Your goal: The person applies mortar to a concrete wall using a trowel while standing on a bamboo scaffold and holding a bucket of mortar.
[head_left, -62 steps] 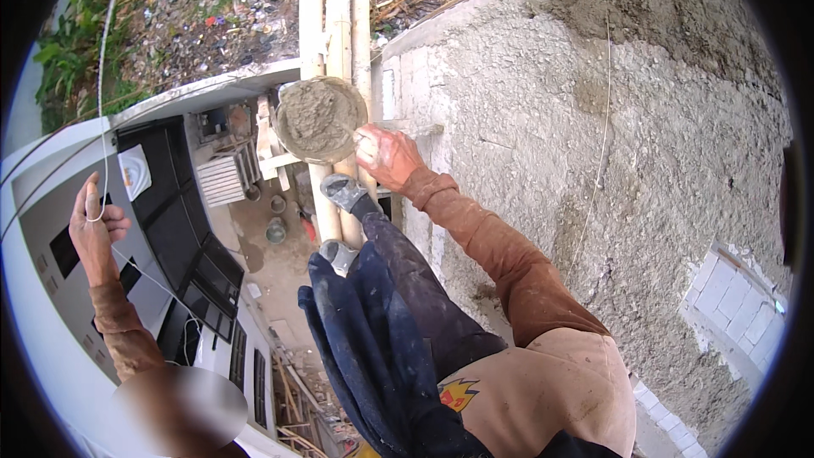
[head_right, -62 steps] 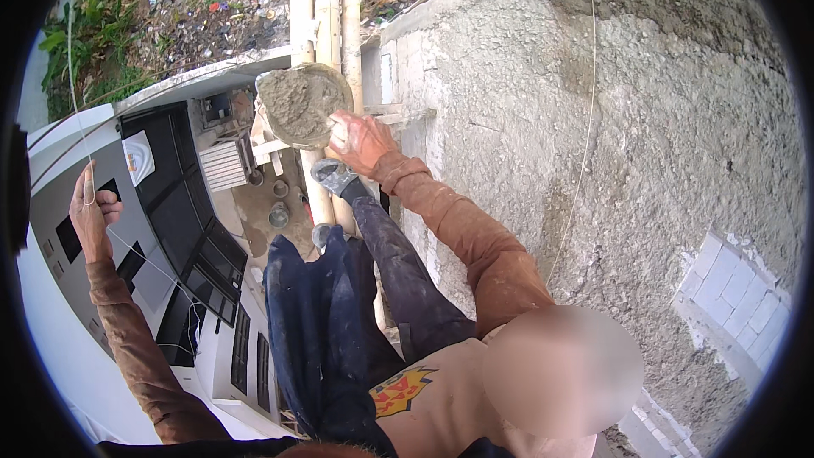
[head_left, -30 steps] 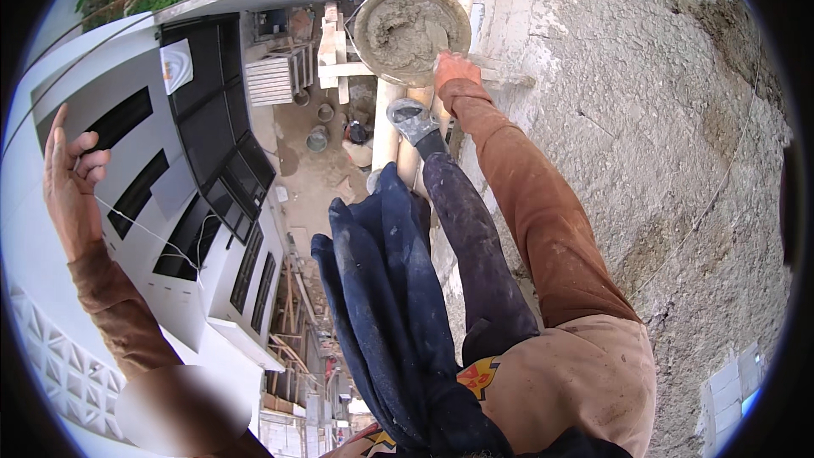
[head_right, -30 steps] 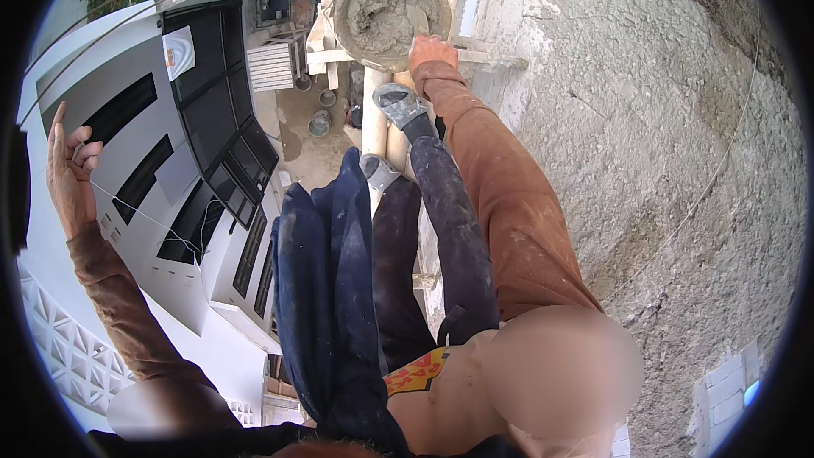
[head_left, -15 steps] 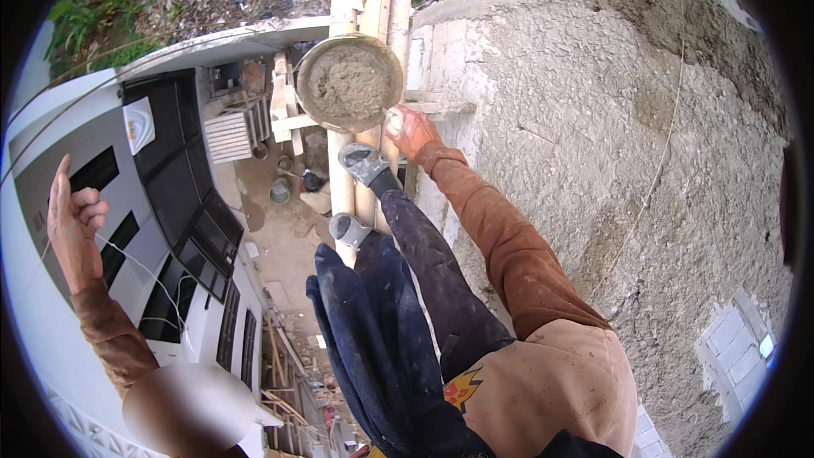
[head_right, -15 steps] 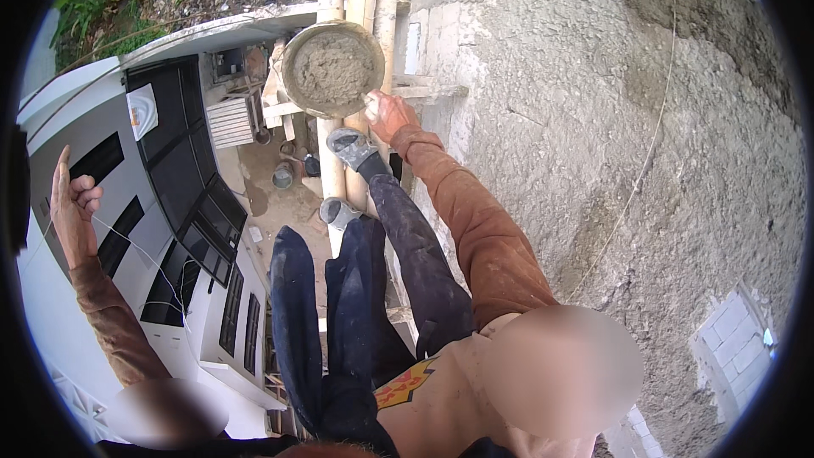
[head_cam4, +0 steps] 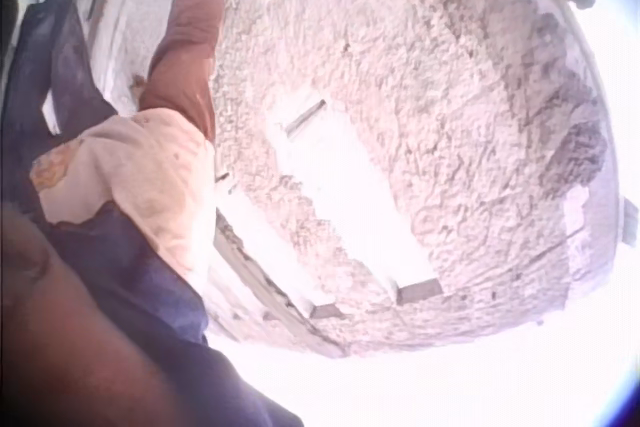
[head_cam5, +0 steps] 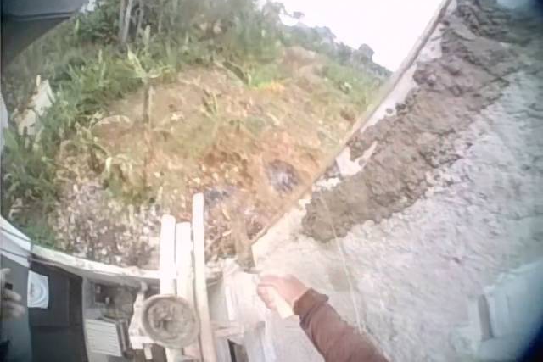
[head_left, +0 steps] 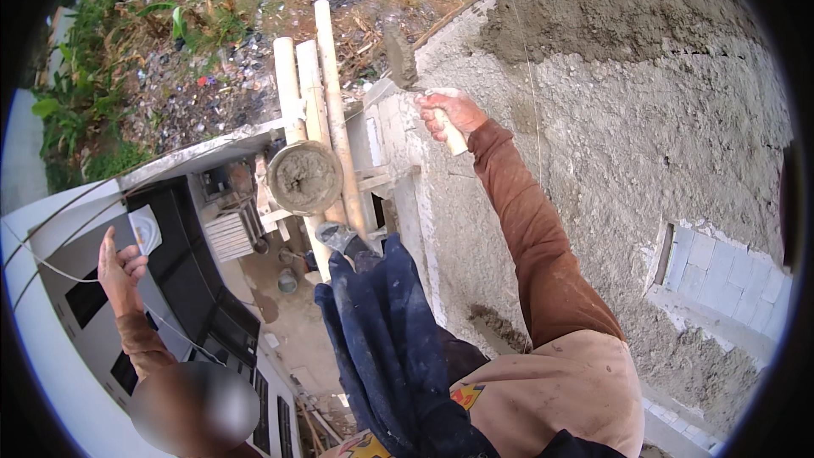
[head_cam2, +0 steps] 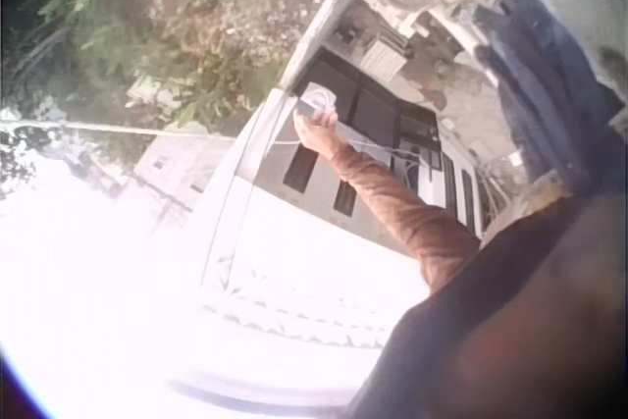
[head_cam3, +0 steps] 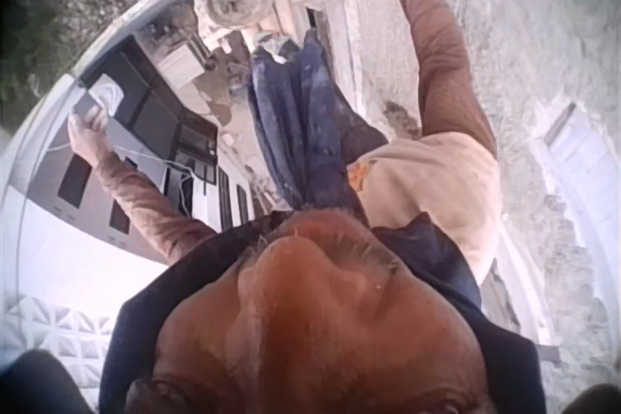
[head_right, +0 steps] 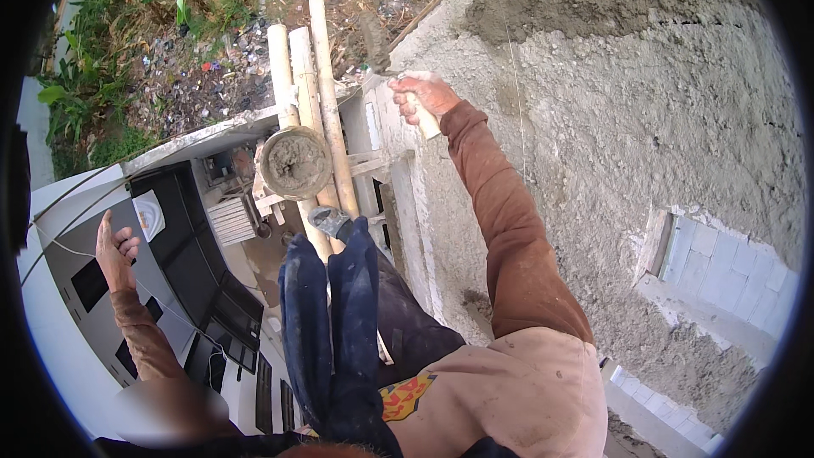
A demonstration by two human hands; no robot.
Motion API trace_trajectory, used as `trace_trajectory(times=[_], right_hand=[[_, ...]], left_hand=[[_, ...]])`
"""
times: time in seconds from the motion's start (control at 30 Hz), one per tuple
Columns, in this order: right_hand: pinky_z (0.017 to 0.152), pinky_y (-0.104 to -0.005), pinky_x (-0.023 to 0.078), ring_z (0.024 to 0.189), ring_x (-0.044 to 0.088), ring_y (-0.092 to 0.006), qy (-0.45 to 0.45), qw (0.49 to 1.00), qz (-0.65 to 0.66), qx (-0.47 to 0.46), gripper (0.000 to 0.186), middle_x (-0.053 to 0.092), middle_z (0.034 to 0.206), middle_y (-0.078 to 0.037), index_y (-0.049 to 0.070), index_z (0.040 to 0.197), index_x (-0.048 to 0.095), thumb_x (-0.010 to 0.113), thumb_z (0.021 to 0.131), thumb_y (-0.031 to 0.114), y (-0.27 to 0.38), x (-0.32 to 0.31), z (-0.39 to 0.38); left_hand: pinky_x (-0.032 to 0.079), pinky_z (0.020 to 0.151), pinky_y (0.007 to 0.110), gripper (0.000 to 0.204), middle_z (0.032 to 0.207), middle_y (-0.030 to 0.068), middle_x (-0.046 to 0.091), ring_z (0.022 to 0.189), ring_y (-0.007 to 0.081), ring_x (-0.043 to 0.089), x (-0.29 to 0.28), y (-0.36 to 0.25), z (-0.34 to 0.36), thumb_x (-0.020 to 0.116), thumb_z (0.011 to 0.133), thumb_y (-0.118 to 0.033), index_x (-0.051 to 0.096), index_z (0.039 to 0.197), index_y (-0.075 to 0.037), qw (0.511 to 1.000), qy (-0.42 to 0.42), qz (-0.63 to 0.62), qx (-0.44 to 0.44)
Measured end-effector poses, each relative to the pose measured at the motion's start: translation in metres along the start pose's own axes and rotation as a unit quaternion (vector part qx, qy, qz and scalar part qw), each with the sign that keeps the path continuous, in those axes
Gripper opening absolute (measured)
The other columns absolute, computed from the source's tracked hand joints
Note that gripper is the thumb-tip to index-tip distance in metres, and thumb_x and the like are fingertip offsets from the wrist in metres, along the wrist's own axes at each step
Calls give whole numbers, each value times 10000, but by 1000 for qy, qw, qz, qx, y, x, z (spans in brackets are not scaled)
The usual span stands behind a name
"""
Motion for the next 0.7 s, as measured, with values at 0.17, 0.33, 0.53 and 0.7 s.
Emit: trace_trajectory(times=[0.17, 0.33, 0.53, 0.7], right_hand=[[451, -281, 461, 503, 543, -117, -480, 749, -322, -324, 267, 568, 673, -19, 13, 1065, 594, 616, 1002, 271, 63, -20, -170], [543, -311, 484, 590, 585, -123, -304, 872, -350, -157, 343, 576, 748, -71, 5, 1172, 577, 604, 1005, 303, -76, 4, -165], [831, -487, 552, 991, 684, -421, -61, 708, -703, -25, 418, 696, 1070, -236, 46, 1250, 591, 587, 949, 336, -236, 65, 17], [912, -521, 532, 1115, 633, -435, -131, 683, -718, -17, 369, 662, 1195, -216, 64, 1241, 612, 547, 950, 281, -321, 80, 202]], left_hand=[[510, 464, 196, 453, 816, 50, 680, 586, 116, 661, -7, 17, -20, 516, 1057, -362, 501, 1455, -148, 998, -29, 13, -47], [532, 522, 206, 453, 850, 64, 678, 649, 136, 683, -2, 29, -4, 525, 1055, -320, 485, 1467, -134, 998, -43, 11, -45], [540, 546, 177, 416, 871, 45, 685, 677, 97, 678, -11, 52, -9, 501, 1070, -328, 536, 1434, -129, 998, -22, 60, -14], [544, 542, 169, 438, 867, 56, 689, 683, 99, 687, -13, 73, -18, 460, 1085, -332, 515, 1445, -89, 992, -21, 122, 9]])
Point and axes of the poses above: each hand's wrist, its own z-axis towards the middle knuckle, its own x-axis out of the palm, y = z × x, the point moved 3 cm from there along z, towards the middle knuckle
